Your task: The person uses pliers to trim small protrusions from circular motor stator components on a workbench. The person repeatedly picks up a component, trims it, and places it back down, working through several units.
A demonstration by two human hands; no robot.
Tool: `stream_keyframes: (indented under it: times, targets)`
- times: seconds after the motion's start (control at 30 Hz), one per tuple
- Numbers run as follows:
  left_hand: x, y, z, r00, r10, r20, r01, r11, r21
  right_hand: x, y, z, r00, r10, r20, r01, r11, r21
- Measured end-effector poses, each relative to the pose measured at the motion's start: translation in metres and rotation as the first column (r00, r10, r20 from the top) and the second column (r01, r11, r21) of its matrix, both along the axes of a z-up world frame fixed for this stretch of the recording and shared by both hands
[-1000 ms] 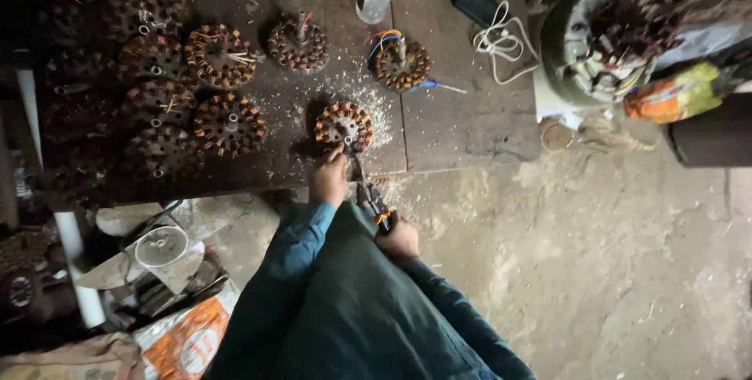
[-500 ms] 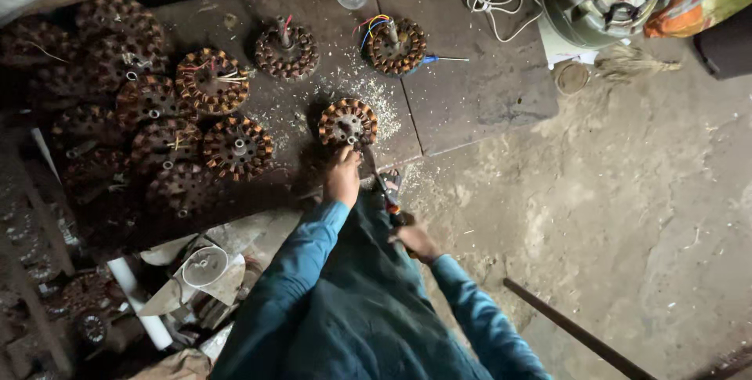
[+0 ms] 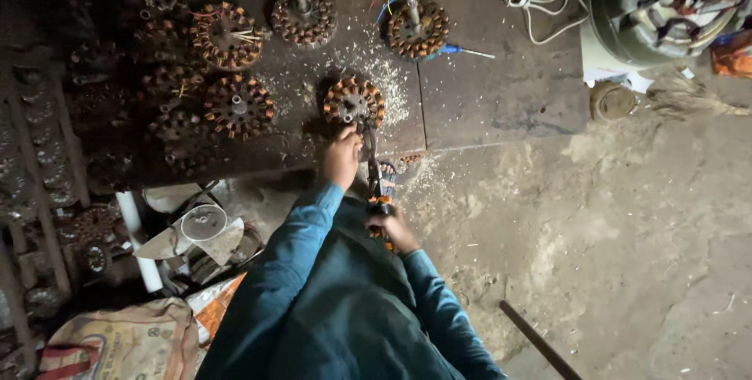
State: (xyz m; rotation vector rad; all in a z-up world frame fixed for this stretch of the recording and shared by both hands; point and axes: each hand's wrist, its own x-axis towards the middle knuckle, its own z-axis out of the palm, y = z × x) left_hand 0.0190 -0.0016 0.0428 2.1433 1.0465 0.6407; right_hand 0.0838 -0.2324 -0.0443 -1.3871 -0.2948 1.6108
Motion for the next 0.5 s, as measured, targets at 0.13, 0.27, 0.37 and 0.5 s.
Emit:
stream_keyframes:
  times: [0.13, 0.27, 0.37, 0.5]
  targets:
    - [0.009, 0.009, -0.006, 0.999, -0.033, 0.004, 0.033, 0.999, -0.013, 0.0, 0.004, 0.009, 0.925, 0.01, -0.38, 0.038, 0.992, 0.118]
    - [0.004, 0.022, -0.014, 0.992, -0.119, -0.049, 0.118, 0.993, -0.015, -0.05, 0.017, 0.026, 0.589, -0.15, -0.794, 0.377, 0.92, 0.106]
    - [-0.003, 0.03, -0.016, 0.989, -0.14, 0.041, 0.134, 0.984, 0.113, -0.07, 0.025, 0.038, 0.467, -0.081, -0.88, 0.512, 0.836, 0.195]
    - [-0.012, 0.042, -0.009, 0.961, -0.262, 0.086, 0.248, 0.957, 0.149, -0.081, 0.027, 0.06, 0.299, 0.027, -0.954, 0.64, 0.736, 0.222]
